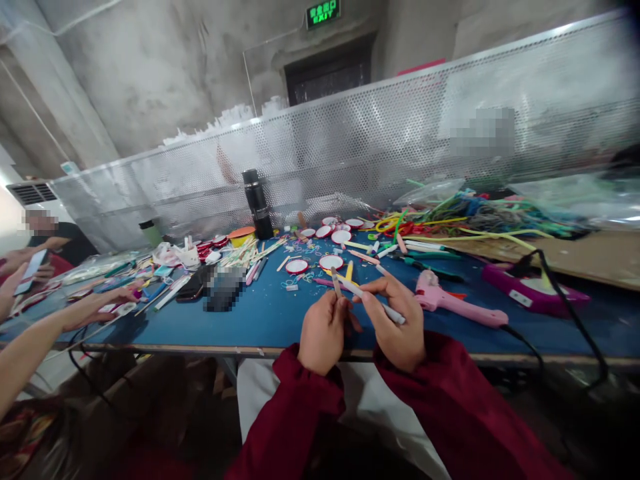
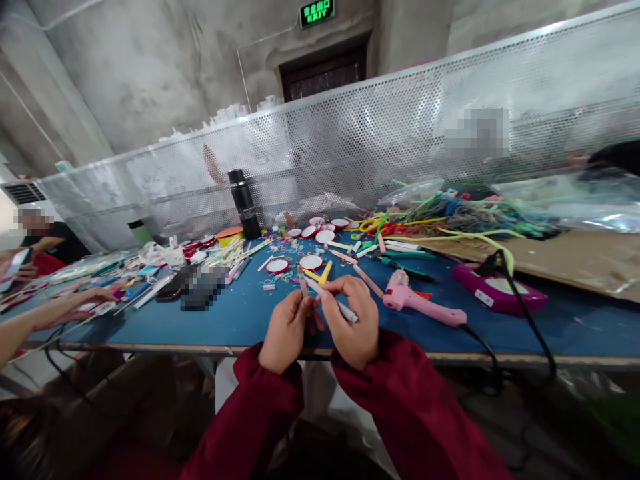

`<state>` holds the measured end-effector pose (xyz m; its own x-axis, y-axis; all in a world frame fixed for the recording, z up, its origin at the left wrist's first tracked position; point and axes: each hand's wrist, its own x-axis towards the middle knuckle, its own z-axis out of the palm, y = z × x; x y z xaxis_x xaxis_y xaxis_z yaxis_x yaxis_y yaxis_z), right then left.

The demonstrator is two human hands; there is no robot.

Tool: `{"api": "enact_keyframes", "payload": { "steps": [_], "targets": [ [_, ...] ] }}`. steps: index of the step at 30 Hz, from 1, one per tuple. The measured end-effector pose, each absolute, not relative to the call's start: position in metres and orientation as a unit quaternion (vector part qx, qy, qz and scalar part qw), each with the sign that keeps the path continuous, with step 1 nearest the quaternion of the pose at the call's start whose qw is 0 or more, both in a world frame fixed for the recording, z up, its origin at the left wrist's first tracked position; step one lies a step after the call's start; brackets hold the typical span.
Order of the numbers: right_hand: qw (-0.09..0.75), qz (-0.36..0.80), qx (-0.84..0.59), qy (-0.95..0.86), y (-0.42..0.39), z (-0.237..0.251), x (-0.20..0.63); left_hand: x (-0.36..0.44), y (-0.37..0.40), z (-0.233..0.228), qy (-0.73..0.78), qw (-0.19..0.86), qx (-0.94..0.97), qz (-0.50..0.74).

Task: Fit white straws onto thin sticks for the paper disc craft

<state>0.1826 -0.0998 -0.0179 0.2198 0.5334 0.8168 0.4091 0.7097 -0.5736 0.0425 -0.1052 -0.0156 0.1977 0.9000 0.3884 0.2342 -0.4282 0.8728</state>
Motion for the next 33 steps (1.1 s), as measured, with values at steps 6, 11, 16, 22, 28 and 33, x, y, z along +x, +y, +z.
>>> {"api": "enact_keyframes", "payload": {
  "steps": [6, 11, 16, 22, 28, 33],
  "targets": [
    [0.683, 0.028, -0.378, -0.625, -0.1015, -0.0142, 0.1816, 0.0416, -0.1049, -0.0164, 0.407, 0.35, 0.693, 0.481],
    [0.683, 0.026, -0.374, -0.627, -0.1025, -0.0121, 0.1811, 0.0414, -0.1034, -0.0185, 0.412, 0.336, 0.698, 0.48],
    [0.683, 0.026, -0.374, -0.627, -0.1026, -0.0129, 0.1813, 0.0415, -0.1033, -0.0182, 0.413, 0.337, 0.698, 0.478],
    [0.684, 0.022, -0.368, -0.629, -0.1025, -0.0124, 0.1812, 0.0412, -0.1033, -0.0177, 0.414, 0.328, 0.7, 0.48],
    [0.683, 0.019, -0.368, -0.63, -0.1023, -0.0121, 0.1807, 0.0414, -0.1022, -0.0197, 0.414, 0.331, 0.7, 0.479],
    [0.684, 0.016, -0.368, -0.629, -0.1028, -0.0119, 0.1809, 0.0415, -0.1013, -0.0198, 0.412, 0.33, 0.702, 0.478]
  ]
}}
